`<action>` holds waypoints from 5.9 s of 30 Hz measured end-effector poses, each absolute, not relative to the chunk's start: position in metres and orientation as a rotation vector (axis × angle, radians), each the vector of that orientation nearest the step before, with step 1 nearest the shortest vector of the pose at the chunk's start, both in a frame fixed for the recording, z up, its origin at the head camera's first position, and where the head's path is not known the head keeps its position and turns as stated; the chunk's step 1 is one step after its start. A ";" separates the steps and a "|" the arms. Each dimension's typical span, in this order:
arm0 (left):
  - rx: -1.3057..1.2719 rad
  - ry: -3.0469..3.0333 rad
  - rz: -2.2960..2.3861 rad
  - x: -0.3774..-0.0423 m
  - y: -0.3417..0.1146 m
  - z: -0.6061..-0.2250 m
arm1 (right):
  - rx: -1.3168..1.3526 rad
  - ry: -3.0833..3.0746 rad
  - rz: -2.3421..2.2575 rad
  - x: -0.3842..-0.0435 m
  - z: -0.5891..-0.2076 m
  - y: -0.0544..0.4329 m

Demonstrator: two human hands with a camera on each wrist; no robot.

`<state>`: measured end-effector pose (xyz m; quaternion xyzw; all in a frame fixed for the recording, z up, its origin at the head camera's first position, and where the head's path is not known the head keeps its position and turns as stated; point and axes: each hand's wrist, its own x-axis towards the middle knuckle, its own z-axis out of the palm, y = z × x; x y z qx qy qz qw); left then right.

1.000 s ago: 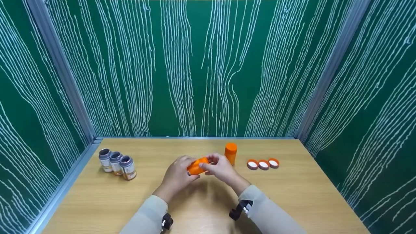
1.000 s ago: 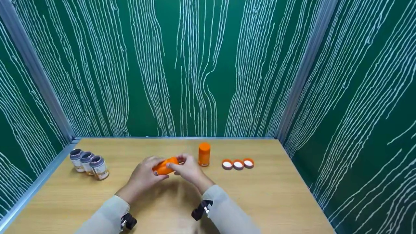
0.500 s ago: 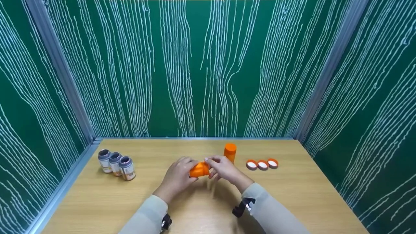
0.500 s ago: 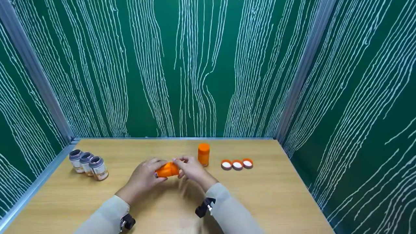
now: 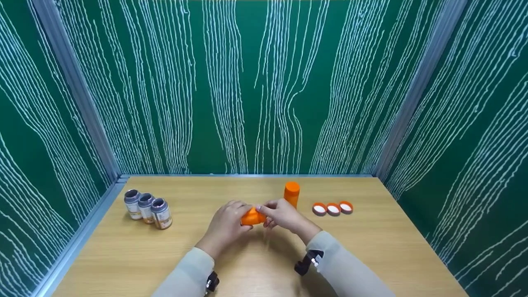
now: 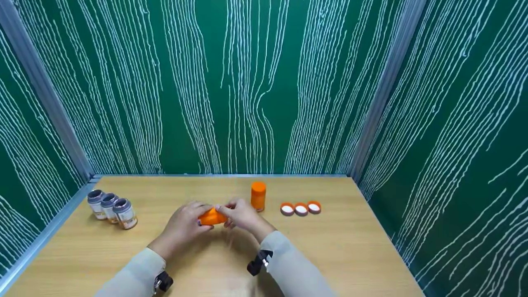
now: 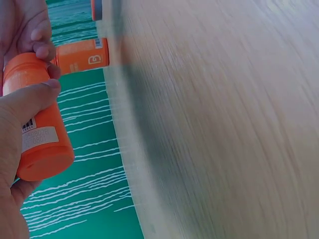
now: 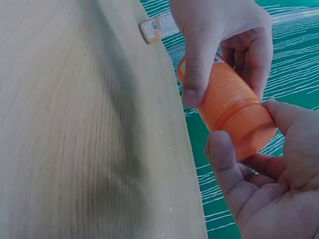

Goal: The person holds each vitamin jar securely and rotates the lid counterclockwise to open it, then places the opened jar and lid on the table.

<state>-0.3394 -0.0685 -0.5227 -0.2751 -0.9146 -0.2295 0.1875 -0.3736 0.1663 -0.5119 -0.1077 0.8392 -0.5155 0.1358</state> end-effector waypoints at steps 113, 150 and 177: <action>-0.704 -2.639 -0.728 -0.339 -0.070 -0.523 | -0.422 2.531 -1.362 -0.370 -0.501 0.161; -0.699 -2.616 -0.780 -0.340 -0.074 -0.527 | -0.413 2.568 -1.417 -0.368 -0.498 0.159; -0.707 -2.643 -0.752 -0.339 -0.076 -0.526 | -0.557 2.591 -1.317 -0.368 -0.501 0.160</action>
